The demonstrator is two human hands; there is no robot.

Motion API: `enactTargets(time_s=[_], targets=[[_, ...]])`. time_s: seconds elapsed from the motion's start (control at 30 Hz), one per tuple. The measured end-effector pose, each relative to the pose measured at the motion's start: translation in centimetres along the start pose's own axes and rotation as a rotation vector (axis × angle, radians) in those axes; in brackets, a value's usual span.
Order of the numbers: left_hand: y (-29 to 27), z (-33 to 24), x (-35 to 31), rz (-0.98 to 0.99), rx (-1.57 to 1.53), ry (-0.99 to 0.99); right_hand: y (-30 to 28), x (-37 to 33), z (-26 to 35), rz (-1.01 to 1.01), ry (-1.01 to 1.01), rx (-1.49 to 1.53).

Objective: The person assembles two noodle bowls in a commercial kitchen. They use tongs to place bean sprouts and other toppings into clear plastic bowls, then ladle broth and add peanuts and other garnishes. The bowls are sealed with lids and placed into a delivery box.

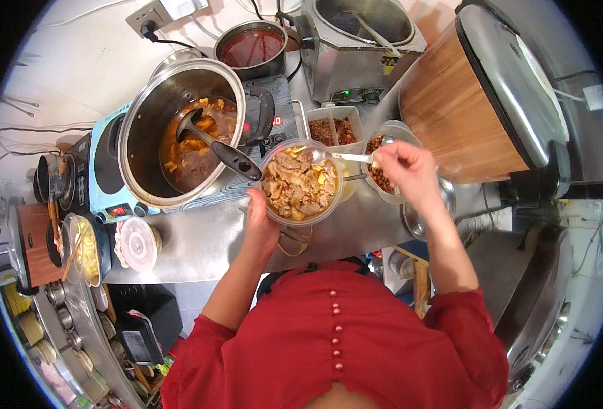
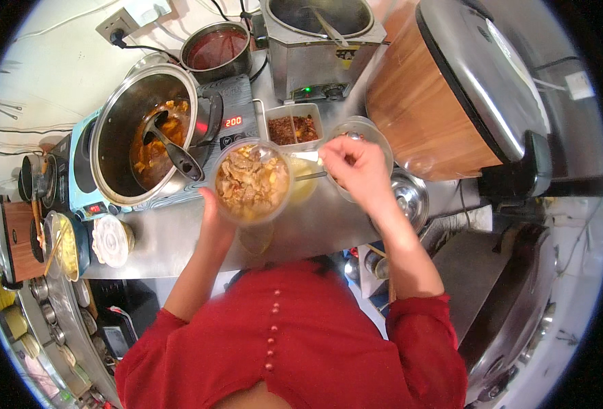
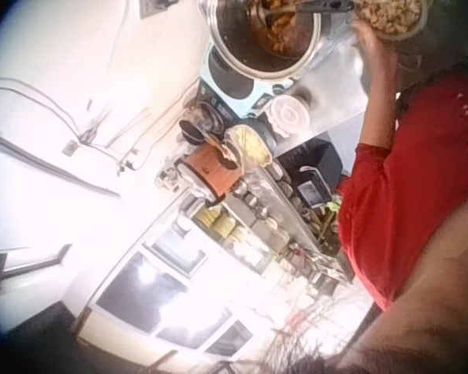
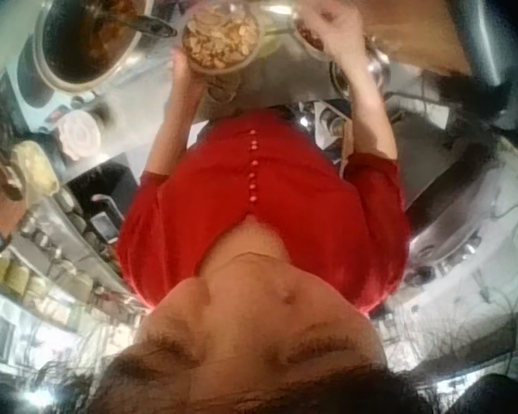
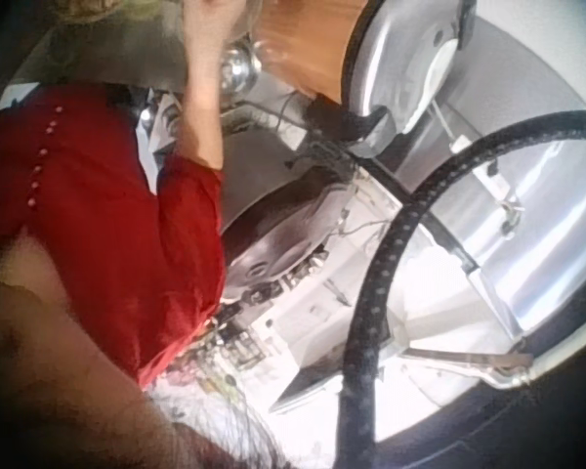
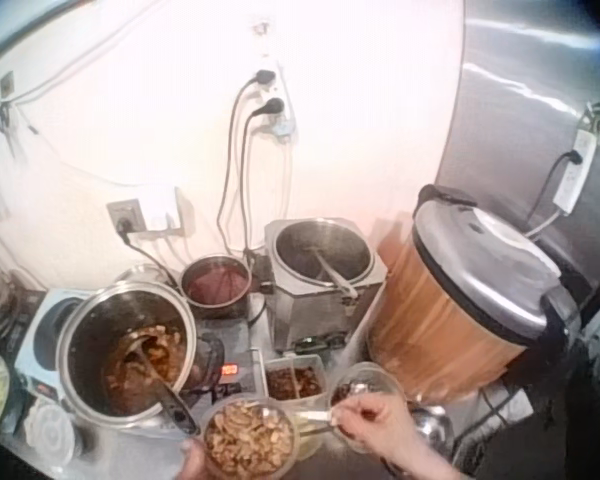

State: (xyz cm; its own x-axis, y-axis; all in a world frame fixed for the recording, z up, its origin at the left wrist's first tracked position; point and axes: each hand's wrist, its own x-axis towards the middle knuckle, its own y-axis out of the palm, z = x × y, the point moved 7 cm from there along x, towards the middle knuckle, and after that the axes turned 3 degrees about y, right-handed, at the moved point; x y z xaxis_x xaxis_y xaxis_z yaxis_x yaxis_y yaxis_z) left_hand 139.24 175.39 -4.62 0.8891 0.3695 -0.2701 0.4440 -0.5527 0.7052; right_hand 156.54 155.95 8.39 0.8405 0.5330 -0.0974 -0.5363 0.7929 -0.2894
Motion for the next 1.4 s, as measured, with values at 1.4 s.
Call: enactTargets(time_s=[1.4], targets=[[-0.3,-0.4,0.0,0.015,0.087,0.062,0.4,6.5,-5.8,-0.309,-0.430,-0.722]])
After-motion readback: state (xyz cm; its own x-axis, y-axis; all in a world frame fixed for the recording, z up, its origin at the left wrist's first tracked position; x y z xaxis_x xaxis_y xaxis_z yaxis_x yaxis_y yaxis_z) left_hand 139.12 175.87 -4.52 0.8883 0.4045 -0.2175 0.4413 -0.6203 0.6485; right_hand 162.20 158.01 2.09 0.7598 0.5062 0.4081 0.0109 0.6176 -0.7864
